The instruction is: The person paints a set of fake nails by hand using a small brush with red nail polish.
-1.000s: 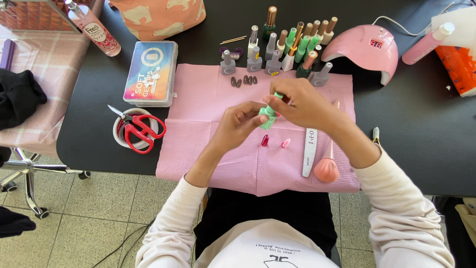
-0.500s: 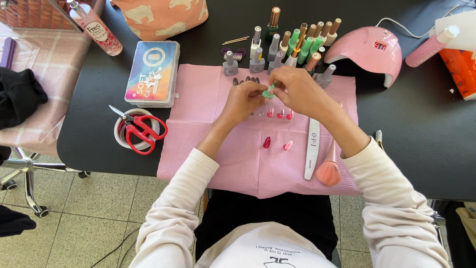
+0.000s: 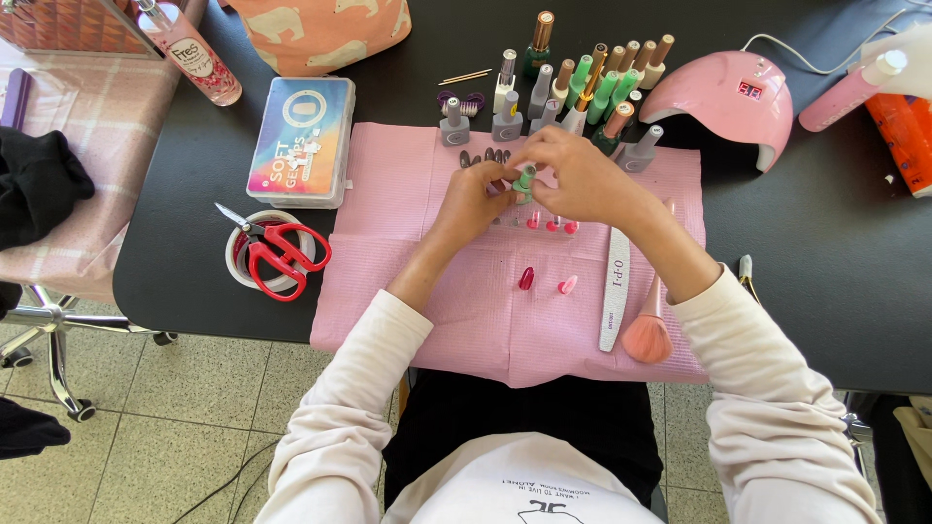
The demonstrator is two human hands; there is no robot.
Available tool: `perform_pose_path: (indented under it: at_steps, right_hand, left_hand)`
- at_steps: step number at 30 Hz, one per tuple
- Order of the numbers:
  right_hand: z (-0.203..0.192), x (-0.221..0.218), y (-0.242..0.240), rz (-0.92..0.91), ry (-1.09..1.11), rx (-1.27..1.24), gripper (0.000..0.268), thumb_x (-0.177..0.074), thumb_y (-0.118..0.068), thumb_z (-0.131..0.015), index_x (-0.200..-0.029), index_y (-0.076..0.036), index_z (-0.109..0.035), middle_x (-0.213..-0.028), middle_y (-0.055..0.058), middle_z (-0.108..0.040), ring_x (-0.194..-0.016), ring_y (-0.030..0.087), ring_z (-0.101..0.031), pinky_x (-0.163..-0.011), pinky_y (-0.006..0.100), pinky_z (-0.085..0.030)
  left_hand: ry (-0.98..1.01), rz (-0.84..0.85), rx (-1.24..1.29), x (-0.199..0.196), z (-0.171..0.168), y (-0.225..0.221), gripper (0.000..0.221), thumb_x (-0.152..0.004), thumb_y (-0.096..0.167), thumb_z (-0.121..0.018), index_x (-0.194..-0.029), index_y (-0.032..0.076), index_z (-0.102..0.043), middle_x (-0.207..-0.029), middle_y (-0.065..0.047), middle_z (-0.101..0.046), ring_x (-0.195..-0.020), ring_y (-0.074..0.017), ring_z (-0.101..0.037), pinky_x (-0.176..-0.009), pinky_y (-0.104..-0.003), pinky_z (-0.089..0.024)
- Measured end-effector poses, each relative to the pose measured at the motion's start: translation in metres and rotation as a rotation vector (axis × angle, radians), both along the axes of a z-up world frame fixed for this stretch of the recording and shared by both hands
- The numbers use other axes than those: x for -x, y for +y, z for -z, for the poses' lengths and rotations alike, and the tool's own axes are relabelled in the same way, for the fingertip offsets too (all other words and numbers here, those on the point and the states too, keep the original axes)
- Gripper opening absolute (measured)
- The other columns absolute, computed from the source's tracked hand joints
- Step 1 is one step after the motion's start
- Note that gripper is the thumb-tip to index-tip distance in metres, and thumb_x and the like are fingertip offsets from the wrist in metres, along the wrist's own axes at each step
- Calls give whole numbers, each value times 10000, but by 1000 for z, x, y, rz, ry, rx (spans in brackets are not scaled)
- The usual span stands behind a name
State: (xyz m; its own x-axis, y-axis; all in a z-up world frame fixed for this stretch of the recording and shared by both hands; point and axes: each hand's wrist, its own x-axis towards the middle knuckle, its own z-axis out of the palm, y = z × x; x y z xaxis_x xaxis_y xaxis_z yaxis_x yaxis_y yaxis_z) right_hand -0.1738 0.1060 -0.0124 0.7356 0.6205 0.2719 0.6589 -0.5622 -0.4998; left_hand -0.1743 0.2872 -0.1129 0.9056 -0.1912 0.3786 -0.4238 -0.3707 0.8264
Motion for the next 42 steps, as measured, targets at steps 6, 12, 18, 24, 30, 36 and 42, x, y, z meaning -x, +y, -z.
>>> perform_pose_path:
  at_steps: [6, 12, 18, 24, 30, 36, 42]
  right_hand:
    - [16, -9, -3, 147, 10, -85, 214, -748, -247, -798, -869, -120, -676, -688, 51, -629, -668, 213, -641, -623, 323, -509]
    - [11, -4, -5, 176, 71, -302, 235, -729, -155, -839, -916, -90, -712, -736, 67, -676, -662, 137, -650, -588, 231, -518]
    - [8, 2, -7, 171, 63, -377, 195, -743, -59, -805, -920, -52, -723, -753, 93, -673, -686, 131, -651, -611, 220, -527]
    - [5, 4, -9, 185, 67, -402, 193, -760, -46, -800, -936, -41, -722, -769, 100, -669, -696, 129, -651, -628, 215, -532]
    - [4, 4, -9, 191, 51, -409, 171, -773, -49, -802, -923, -41, -721, -764, 92, -662, -684, 121, -639, -618, 209, -523]
    - [3, 8, -7, 183, 34, -389, 171, -771, -41, -799, -921, -26, -718, -768, 109, -665, -679, 141, -643, -615, 222, -527]
    - [4, 12, -8, 170, 51, -402, 170, -769, -12, -788, -925, -7, -721, -784, 122, -667, -686, 163, -642, -634, 237, -534]
  left_hand:
    - [14, 13, 32, 6, -10, -2, 280, -691, 60, -781, -963, 114, -738, -854, -63, -721, -736, -201, -684, -604, -281, -549]
    - [21, 21, 35, 6, -10, -2, 296, -690, 71, -794, -975, 135, -744, -857, -54, -719, -741, -191, -684, -609, -272, -555]
    - [5, 49, 59, 3, -4, -2, 302, -697, 63, -796, -986, 136, -742, -863, -60, -710, -742, -188, -682, -626, -262, -562]
    - [3, 63, 69, 1, -2, 0, 303, -698, 58, -795, -989, 118, -737, -872, -81, -697, -740, -204, -681, -626, -274, -564]
    - [15, 64, -2, 1, -5, 6, 447, -648, 38, -807, -1080, 108, -714, -961, -87, -690, -765, -213, -681, -638, -290, -571]
    - [32, 48, -249, 37, -53, 26, 625, -634, 95, -775, -1241, 138, -629, -1136, -72, -623, -843, -243, -663, -719, -376, -555]
    - [92, 23, -445, 101, -58, 28, 538, -659, 190, -785, -1174, 105, -655, -1137, -143, -608, -986, -366, -621, -853, -453, -495]
